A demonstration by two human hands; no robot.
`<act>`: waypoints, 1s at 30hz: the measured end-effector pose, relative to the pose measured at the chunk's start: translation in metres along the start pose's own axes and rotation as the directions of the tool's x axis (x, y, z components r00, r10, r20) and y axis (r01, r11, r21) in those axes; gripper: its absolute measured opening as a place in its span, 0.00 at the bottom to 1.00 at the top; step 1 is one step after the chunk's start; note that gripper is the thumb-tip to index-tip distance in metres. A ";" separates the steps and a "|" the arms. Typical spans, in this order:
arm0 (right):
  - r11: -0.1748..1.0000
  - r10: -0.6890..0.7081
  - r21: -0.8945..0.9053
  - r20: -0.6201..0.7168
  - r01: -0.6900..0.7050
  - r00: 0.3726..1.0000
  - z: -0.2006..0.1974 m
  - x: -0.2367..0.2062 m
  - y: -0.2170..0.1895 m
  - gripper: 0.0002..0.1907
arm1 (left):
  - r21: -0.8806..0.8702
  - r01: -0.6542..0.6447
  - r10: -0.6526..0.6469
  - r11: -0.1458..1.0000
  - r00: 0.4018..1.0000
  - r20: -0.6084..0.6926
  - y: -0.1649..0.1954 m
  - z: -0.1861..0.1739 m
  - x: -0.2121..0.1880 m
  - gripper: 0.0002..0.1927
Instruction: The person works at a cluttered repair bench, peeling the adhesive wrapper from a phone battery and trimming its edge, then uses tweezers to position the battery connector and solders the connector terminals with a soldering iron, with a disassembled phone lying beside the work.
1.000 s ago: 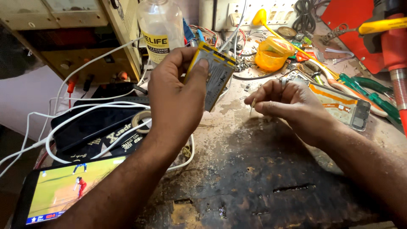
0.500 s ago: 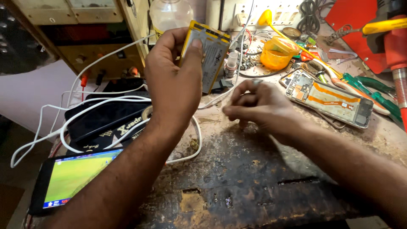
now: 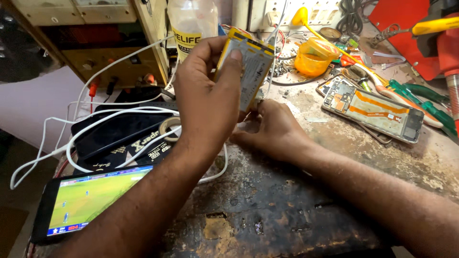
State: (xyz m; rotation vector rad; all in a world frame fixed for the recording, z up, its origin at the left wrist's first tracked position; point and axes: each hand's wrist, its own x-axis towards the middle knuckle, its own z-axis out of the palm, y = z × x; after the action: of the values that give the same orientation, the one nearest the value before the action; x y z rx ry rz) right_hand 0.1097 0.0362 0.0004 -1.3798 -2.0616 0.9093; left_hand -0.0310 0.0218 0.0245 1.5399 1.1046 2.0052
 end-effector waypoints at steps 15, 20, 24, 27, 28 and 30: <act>0.902 -0.382 0.198 -0.054 0.385 0.923 0.006 0.027 0.048 0.22 | -0.016 0.026 -0.025 1.000 0.999 0.036 0.016 0.022 -0.034 0.12; 0.956 -0.273 0.122 0.027 0.268 0.962 -0.017 0.030 0.064 0.15 | -0.041 0.032 -0.031 0.999 0.999 0.041 0.013 0.021 -0.037 0.10; 0.951 -0.020 0.307 -0.046 0.033 0.999 -0.082 0.015 0.074 0.15 | -0.207 0.184 -0.156 0.961 0.977 0.145 -0.002 0.020 -0.034 0.08; 0.736 -0.045 0.676 0.019 0.020 0.999 -0.111 0.002 0.077 0.17 | -0.161 0.301 -0.262 0.940 0.938 0.227 -0.013 0.034 -0.041 0.10; 0.715 -0.087 0.699 0.036 0.037 0.996 -0.112 0.000 0.077 0.17 | -0.100 0.323 -0.293 0.941 0.926 0.238 -0.016 0.038 -0.042 0.10; 0.726 -0.145 0.686 0.090 0.044 0.985 -0.113 -0.002 0.077 0.17 | 0.029 0.367 -0.362 0.930 0.897 0.252 -0.020 0.045 -0.044 0.10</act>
State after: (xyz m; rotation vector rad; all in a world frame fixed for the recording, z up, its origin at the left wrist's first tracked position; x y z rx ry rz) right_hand 0.2369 0.0836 0.0163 -0.8087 -1.5864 1.5537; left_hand 0.0224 0.0195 -0.0147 1.4062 1.1629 1.5194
